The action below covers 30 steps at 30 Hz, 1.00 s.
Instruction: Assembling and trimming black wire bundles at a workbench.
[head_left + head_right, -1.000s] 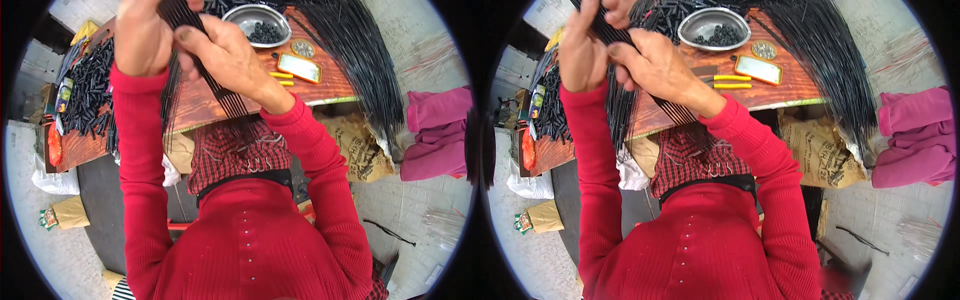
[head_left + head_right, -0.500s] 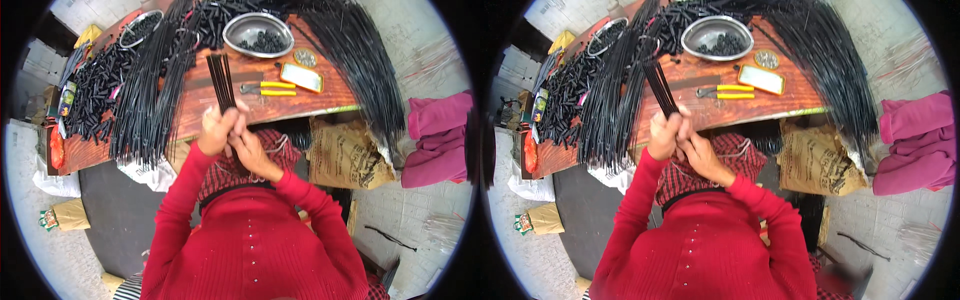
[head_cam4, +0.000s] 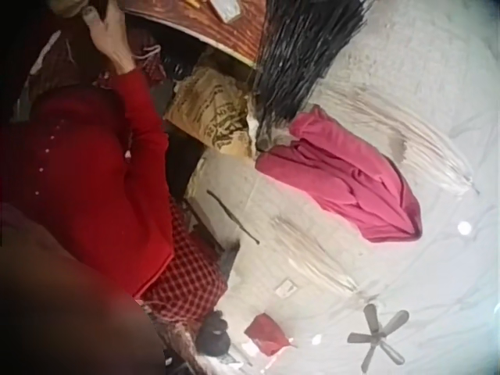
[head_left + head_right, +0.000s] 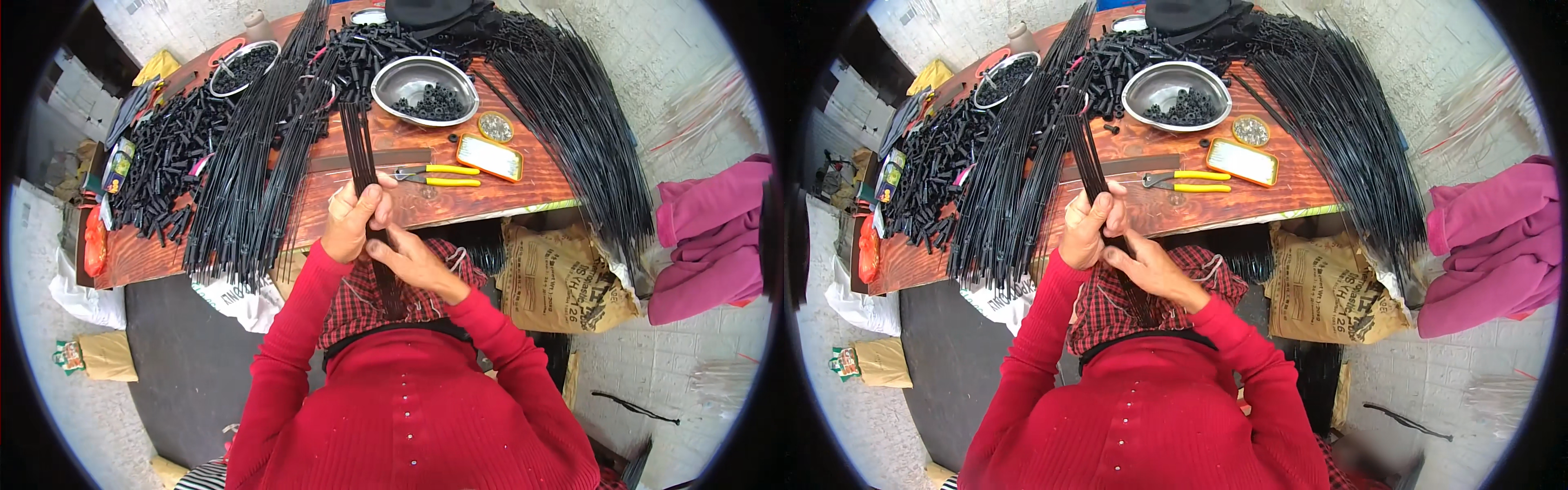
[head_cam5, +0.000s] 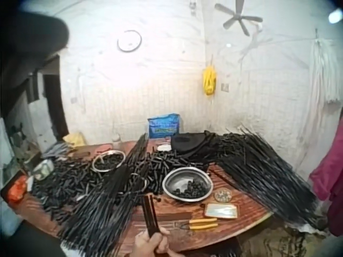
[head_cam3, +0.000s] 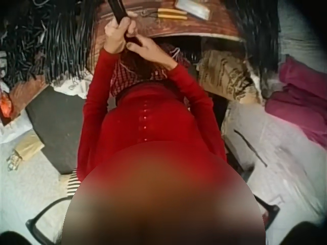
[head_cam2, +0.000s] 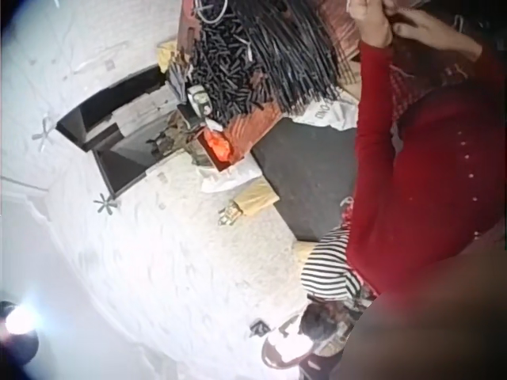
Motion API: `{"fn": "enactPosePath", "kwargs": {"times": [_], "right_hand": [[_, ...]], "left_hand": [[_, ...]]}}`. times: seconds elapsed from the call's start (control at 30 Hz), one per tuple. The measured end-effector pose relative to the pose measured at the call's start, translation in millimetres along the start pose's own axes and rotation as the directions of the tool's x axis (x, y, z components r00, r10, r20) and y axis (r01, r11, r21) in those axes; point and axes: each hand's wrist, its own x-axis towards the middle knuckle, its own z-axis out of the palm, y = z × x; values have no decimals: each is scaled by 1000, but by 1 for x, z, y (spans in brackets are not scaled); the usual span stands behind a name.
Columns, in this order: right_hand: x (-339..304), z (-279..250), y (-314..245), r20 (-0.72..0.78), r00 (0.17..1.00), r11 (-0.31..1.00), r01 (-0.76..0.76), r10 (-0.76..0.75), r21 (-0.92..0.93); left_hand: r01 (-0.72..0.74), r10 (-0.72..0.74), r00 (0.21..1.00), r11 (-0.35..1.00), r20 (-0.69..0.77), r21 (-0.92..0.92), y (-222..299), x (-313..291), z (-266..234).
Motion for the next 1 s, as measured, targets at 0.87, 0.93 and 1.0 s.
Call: {"fn": "enactPosePath", "kwargs": {"times": [0.87, 0.93, 1.0], "right_hand": [[59, -64, -148, 47, 936, 891, 346, -348, -295], [29, -63, -182, 139, 963, 932, 259, -230, -254], [2, -75, -198, 406, 900, 960, 237, -160, -147]], "left_hand": [[135, -138, 990, 989, -38, -66, 0, 8, 6], [131, -132, 988, 991, -81, -18, -4, 6, 4], [187, -187, 982, 982, -33, 23, -5, 2, 4]]}}
